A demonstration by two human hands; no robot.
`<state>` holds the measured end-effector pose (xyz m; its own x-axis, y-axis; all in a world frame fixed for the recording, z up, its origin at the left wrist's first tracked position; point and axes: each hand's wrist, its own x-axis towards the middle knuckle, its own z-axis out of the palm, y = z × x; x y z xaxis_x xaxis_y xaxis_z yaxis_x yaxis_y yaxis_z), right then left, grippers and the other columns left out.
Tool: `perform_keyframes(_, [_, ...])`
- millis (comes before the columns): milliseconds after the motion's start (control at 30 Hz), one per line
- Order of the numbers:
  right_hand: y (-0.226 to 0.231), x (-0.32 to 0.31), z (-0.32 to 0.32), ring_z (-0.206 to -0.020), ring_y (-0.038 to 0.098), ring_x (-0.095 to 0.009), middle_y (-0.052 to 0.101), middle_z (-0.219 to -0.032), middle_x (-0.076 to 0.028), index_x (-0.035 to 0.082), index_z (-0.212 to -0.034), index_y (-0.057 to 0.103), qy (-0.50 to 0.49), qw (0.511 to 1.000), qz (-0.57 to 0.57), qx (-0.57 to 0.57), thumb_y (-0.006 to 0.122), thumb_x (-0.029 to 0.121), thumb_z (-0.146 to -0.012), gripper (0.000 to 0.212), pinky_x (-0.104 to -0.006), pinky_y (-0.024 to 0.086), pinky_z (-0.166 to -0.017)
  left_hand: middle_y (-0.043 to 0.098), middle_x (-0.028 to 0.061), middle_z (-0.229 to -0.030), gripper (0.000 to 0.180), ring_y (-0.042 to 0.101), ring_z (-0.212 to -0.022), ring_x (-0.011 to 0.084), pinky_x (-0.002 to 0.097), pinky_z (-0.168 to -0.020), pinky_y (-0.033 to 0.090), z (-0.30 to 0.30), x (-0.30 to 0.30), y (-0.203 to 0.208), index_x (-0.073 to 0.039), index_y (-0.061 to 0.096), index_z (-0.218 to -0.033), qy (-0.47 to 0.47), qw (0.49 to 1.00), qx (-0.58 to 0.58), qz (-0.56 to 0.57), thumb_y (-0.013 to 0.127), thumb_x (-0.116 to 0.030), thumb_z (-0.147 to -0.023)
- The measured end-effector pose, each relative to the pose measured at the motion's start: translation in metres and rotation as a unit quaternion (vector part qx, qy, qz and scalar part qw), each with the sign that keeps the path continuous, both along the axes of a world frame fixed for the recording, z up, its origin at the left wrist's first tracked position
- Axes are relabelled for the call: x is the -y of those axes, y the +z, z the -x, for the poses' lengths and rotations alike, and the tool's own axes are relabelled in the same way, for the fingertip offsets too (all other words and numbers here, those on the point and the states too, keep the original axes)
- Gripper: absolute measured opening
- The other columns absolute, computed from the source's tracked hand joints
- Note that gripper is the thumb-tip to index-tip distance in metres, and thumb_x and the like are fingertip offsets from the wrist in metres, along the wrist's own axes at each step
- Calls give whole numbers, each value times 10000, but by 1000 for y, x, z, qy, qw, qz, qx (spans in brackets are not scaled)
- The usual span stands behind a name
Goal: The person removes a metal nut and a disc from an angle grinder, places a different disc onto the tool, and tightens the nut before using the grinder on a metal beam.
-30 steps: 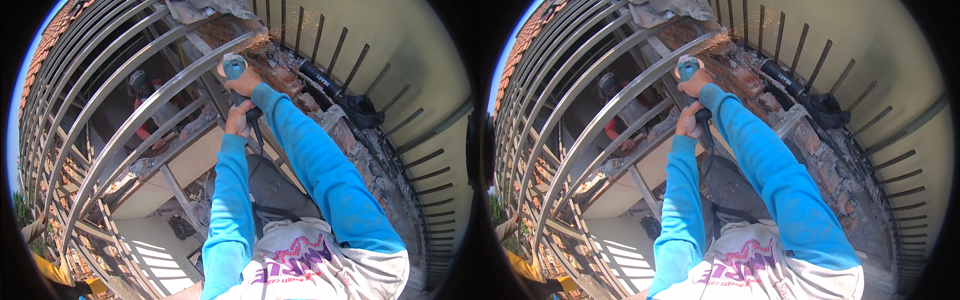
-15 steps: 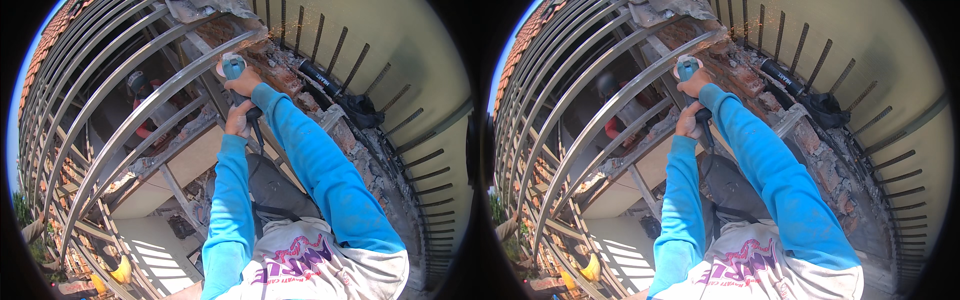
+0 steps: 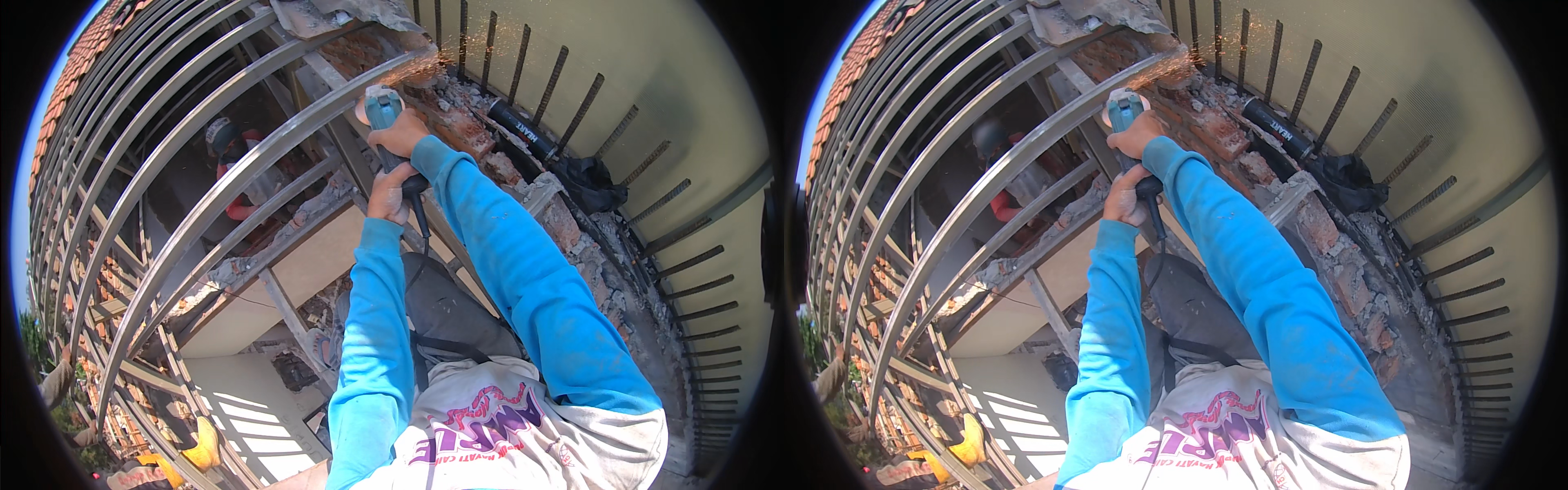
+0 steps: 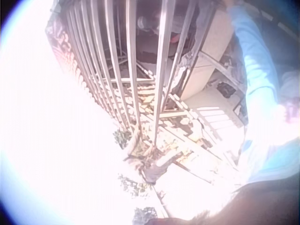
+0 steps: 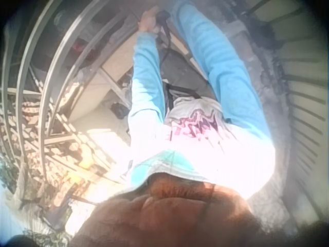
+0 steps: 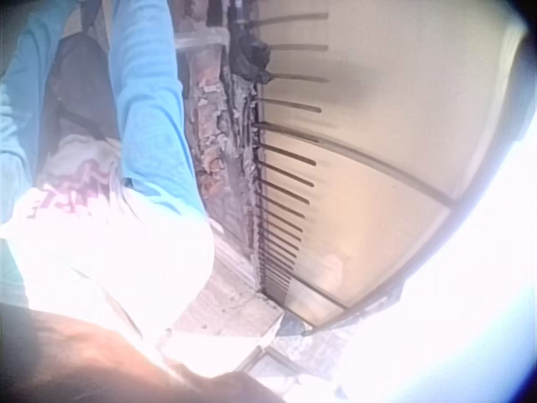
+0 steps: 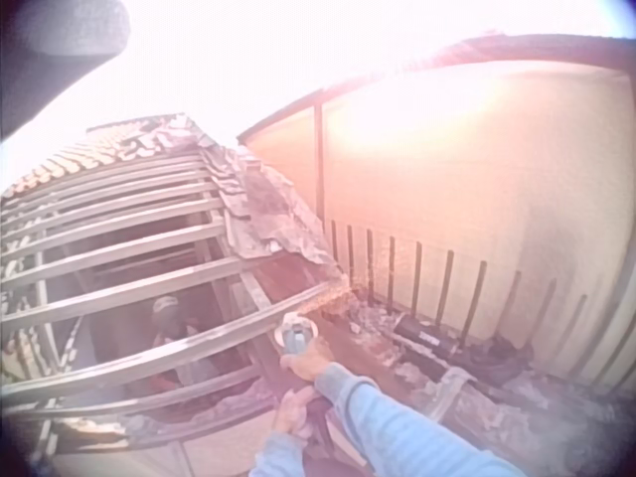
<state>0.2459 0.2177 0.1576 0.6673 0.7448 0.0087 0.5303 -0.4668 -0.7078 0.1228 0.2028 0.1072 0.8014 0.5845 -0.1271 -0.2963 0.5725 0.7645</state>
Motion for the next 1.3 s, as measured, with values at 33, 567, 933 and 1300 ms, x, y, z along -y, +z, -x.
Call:
perform_keyframes(33, [0, -1, 1, -1073, 605, -360, 524, -1223, -326, -221, -1249, 362, -2, 1000, -2, -1, 805, 445, -561, 1055, -362, 500, -898, 656, 63, -862, 336, 642, -684, 193, 336, -511, 495, 1, 0, 0, -30, 588, -1060, 2, 1000, -1, -1, 704, -161, -773])
perform_keyframes(567, [-6, -5, 5, -1014, 637, -359, 584, -1147, -314, -217, -1239, 343, -23, 1000, -10, -3, 810, 420, -575, 1033, -348, 516, -862, 666, 57, -868, 298, 632, -721, 174, 334, -522, 477, 3, -3, -7, -50, 588, -1057, -8, 1000, -11, -22, 685, -218, -831])
perform_keyframes(933, [5, 2, 7, -1198, 537, -380, 479, -1310, -333, -231, -1345, 182, 10, 996, 23, -87, 827, 378, -590, 1165, -346, 447, -1007, 668, 60, -853, 289, 635, -712, 177, 335, -518, 477, 4, -2, -9, -49, 593, -1053, -5, 1000, -10, -18, 683, -216, -835])
perform_keyframes(1300, [-6, -4, 3, -1037, 627, -373, 585, -1152, -315, -205, -1250, 340, -9, 1000, -4, -23, 812, 431, -587, 1033, -364, 505, -885, 660, 54, -874, 310, 633, -727, 178, 342, -528, 474, 3, -1, -5, -57, 586, -1057, -3, 1000, -11, -8, 699, -207, -810])
